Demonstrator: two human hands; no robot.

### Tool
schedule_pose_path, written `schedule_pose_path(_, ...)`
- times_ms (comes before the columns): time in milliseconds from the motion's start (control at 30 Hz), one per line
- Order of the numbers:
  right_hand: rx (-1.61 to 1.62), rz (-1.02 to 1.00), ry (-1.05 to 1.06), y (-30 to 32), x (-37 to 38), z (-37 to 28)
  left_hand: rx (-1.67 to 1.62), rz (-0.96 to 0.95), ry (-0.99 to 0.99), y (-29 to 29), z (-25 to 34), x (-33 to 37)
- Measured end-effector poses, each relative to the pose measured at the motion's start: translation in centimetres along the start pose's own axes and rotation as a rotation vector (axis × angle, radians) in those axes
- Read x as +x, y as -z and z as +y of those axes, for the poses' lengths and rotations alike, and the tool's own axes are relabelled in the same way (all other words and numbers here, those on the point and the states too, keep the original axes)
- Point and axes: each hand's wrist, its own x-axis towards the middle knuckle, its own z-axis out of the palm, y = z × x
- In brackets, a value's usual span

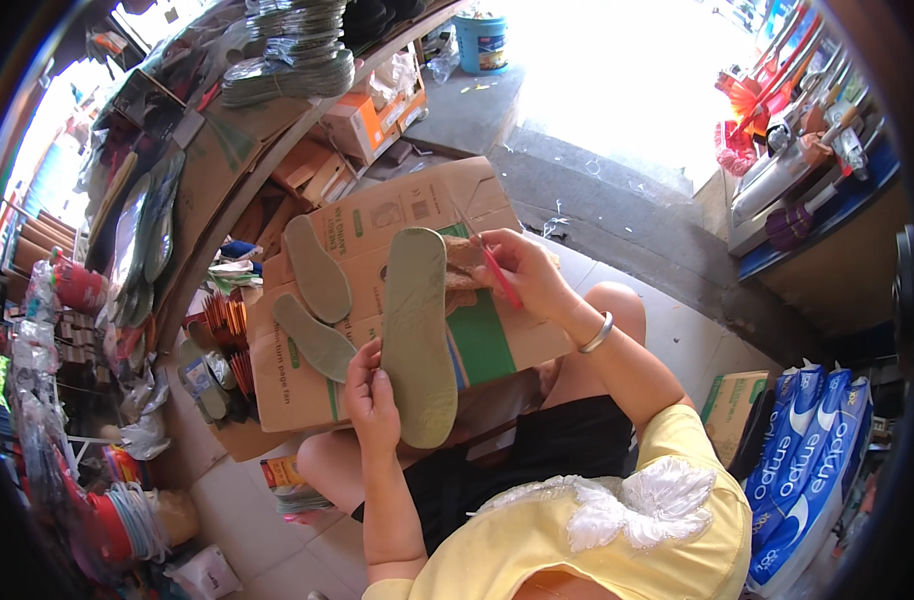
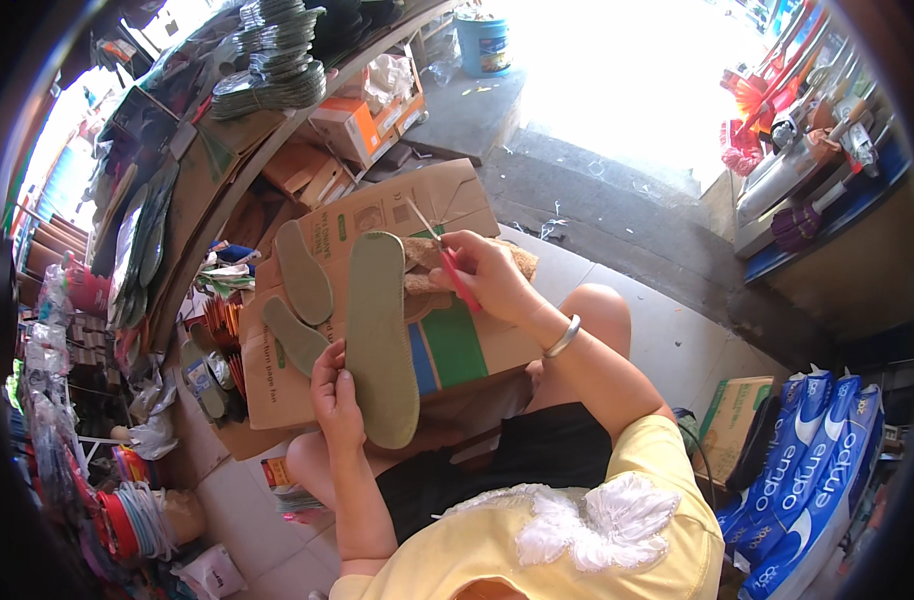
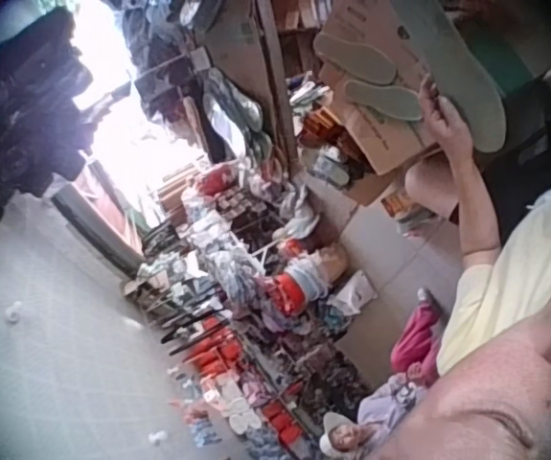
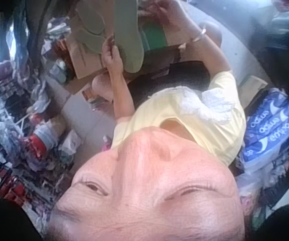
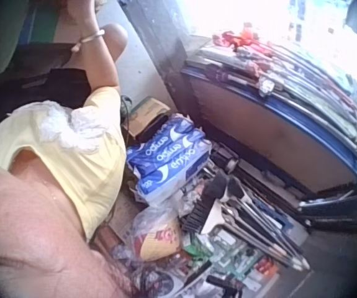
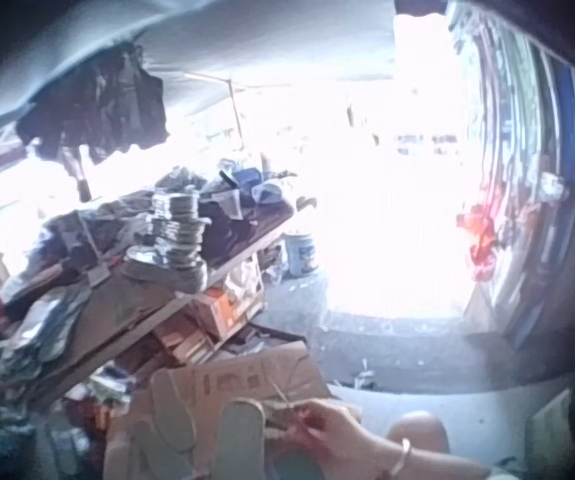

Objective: The person cleans and inspects several shoe insoles using a cloth, then trims one with scissors, and finally organizes them into boxes along with other packaged items.

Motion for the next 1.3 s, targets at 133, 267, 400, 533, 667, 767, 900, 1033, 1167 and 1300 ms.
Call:
schedule_pose_path(133,0.139,-0.052,0.008,1.8,0.0,0.0,-0.045,0.007,0.044,-0.1,0.2,-0.1)
schedule_pose_path(267,-0.11,-0.121,-0.081,2.9,-0.7,0.8,-0.075,0.021,0.021,-0.1,-0.4,-0.1)
schedule_pose_path(400,-0.073,-0.254,-0.126,1.4,-2.3,1.0,-0.105,0.021,0.0,-0.1,-0.2,0.0)
schedule_pose_path(533,-0.069,-0.237,-0.031,-0.7,-2.7,0.8,-0.103,0.013,0.002,0.0,0.0,-0.2)
schedule_pose_path(667,-0.286,-0.133,0.072,-1.7,-1.7,-1.5,-0.064,0.02,-0.015,0.2,0.2,-0.3)
schedule_pose_path(767,-0.427,-0.054,0.145,-2.1,-1.6,-2.0,-0.024,0.012,-0.013,0.3,0.5,-0.5)
schedule_pose_path(900,-0.574,0.019,0.207,-2.3,-1.7,-2.7,-0.014,0.011,-0.034,0.3,0.1,-0.6)
schedule_pose_path(1033,-0.598,0.03,0.18,-2.4,-1.8,-2.8,-0.012,0.013,-0.035,0.3,0.1,-0.6)
schedule_pose_path(1167,-0.602,0.06,0.234,-2.5,-1.8,-2.5,-0.017,0.022,-0.025,0.2,-0.1,-0.7)
schedule_pose_path(1300,-0.572,0.068,0.275,-2.5,-1.8,-2.1,-0.016,0.02,-0.024,0.3,-0.1,-0.6)
